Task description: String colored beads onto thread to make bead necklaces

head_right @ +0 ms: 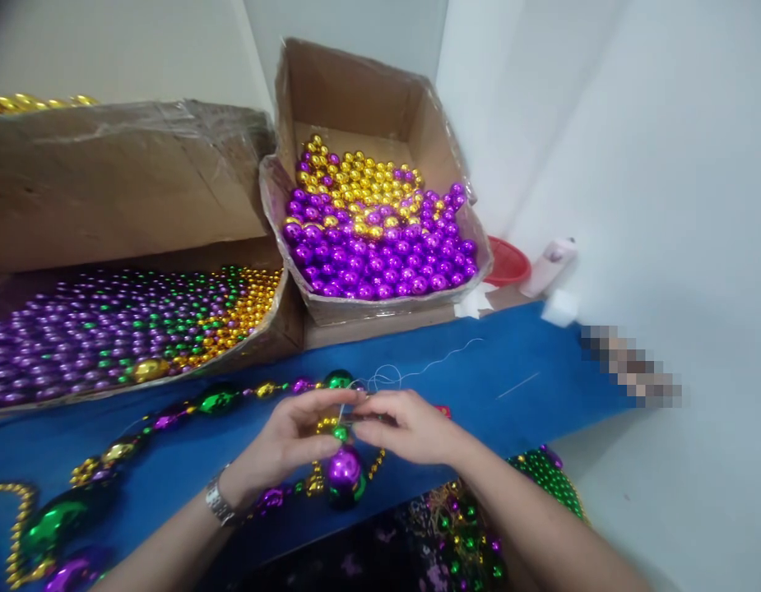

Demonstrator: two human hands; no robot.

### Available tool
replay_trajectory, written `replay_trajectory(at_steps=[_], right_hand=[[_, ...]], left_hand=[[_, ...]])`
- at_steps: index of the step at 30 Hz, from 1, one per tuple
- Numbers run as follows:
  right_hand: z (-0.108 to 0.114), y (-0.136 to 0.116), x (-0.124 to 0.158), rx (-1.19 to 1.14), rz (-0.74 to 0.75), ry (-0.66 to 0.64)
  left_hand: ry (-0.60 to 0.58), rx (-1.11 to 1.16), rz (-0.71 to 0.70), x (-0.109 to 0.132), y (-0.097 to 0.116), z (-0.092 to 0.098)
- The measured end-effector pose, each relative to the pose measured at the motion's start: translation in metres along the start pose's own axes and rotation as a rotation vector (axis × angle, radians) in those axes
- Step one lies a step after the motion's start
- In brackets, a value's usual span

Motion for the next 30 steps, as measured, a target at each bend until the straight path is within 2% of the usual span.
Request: replay_trajectory(at_steps=[14,20,23,27,30], right_hand=[[0.002,-0.006,0.000,0.194,0.040,-0.019],[-0.005,-0.002,0.003,0.225,0.018,0.040],[0.002,0.012,0.015,0.296,-0.047,0.127],[0.037,0.054,0.053,0.551,-0.248,0.311],[0.058,0.085,0.085,0.748,-0.414,0.369]], left_hand=[[0.002,-0.024,0.013,-0.003,-0.006,0.003],[-0.011,-0.021,0.014,-0.003,-0.005,-0.001],[0.025,-0.009,0.025,-0.002,-0.003,0.000],[0.118,0.113,-0.014,0.003,0.003,0.013],[0.169,0.214,-0.058,0.005,0.007,0.025]])
Point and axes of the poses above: each hand's wrist, its own x-axis away from the middle knuckle, its own z-axis out of the back of the hand, y = z × x, the point moved 4 cm from there along -x, towards the middle knuckle, and after that the axes turned 14 degrees about z, right-handed, at the moved point
